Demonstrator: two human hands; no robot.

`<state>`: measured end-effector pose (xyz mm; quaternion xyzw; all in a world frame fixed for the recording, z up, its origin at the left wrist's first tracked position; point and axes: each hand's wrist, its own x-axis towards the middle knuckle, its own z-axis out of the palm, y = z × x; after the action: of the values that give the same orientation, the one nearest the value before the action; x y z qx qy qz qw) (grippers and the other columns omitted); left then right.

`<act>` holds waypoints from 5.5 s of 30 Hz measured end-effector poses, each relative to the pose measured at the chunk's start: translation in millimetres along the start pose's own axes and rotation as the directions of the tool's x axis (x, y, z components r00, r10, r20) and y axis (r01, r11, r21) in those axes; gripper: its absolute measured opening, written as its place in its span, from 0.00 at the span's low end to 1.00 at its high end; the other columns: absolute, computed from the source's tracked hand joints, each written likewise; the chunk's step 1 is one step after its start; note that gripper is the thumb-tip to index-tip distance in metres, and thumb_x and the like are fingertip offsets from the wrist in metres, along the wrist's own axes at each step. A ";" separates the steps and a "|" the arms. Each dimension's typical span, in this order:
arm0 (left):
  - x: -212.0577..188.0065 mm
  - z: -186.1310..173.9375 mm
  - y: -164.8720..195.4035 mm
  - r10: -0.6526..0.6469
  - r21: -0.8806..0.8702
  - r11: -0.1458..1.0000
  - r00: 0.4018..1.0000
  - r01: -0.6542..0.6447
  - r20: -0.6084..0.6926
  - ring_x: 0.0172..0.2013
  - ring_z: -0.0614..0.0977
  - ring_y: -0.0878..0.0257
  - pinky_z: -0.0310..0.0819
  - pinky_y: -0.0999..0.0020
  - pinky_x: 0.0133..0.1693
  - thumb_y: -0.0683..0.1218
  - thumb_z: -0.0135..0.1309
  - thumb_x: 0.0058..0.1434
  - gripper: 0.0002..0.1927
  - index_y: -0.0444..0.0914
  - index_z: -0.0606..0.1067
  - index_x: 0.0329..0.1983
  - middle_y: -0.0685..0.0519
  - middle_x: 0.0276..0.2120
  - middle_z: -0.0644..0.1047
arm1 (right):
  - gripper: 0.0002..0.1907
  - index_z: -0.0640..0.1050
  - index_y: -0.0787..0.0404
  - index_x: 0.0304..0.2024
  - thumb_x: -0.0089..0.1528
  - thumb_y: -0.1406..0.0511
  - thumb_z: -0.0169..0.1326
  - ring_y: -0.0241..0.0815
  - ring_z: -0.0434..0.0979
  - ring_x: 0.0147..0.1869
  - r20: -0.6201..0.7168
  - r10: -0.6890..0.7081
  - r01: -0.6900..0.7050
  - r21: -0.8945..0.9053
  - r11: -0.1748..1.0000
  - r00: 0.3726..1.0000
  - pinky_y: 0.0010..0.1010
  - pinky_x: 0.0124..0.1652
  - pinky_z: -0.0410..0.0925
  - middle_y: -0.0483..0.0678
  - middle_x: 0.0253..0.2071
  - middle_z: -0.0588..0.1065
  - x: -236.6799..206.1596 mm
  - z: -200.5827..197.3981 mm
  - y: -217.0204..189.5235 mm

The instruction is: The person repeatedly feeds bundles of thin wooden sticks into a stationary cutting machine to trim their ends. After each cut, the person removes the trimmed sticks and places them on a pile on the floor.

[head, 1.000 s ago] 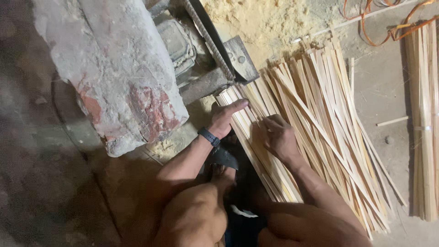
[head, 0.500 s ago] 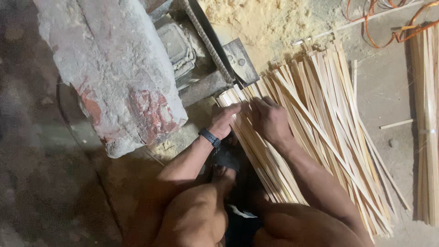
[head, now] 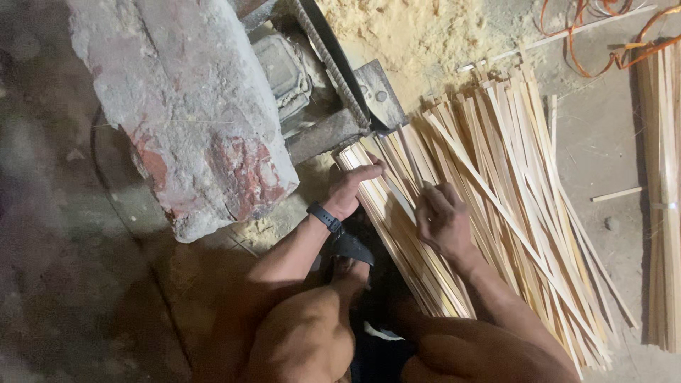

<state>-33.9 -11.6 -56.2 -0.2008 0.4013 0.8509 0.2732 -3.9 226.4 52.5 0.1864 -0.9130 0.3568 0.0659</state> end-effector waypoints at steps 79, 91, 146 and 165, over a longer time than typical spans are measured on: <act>-12.7 25.7 23.6 0.011 0.001 1.000 0.979 -0.012 0.205 0.45 0.80 0.62 0.72 0.67 0.53 0.48 0.55 0.69 0.13 0.32 0.81 0.40 0.50 0.40 0.82 | 0.16 0.82 0.58 0.53 0.63 0.70 0.61 0.42 0.79 0.43 0.049 -0.043 0.046 -0.081 0.996 0.998 0.33 0.39 0.76 0.52 0.43 0.78 30.5 -16.4 -26.0; -24.9 33.9 35.2 -0.042 -0.033 0.998 0.990 0.047 0.133 0.44 0.82 0.63 0.76 0.69 0.50 0.47 0.56 0.65 0.16 0.34 0.81 0.51 0.49 0.42 0.83 | 0.09 0.83 0.66 0.44 0.68 0.76 0.53 0.32 0.77 0.26 0.054 -0.199 0.199 0.002 0.980 0.979 0.17 0.15 0.65 0.58 0.37 0.81 67.2 -70.0 -15.5; 13.2 -1.1 -12.1 0.071 0.060 0.996 0.994 -0.066 -0.081 0.60 0.75 0.60 0.62 0.64 0.63 0.49 0.62 0.61 0.20 0.34 0.79 0.53 0.48 0.55 0.80 | 0.03 0.79 0.61 0.37 0.66 0.68 0.59 0.48 0.78 0.33 0.146 0.016 0.007 -0.156 0.988 0.989 0.39 0.33 0.73 0.52 0.31 0.76 70.1 -8.3 -34.8; 24.7 -11.4 -24.2 -0.123 -0.062 0.992 0.976 0.114 -0.181 0.67 0.66 0.61 0.55 0.63 0.69 0.50 0.55 0.66 0.25 0.36 0.70 0.64 0.50 0.67 0.69 | 0.07 0.82 0.66 0.43 0.66 0.72 0.54 0.42 0.75 0.24 -0.032 0.009 -0.009 -0.010 1.000 0.999 0.33 0.20 0.69 0.53 0.30 0.77 92.9 18.0 -41.5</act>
<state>-36.4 -0.4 -90.7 -0.3092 0.3903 0.8208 0.2799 -73.2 158.9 88.9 0.1763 -0.9144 0.3556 0.0799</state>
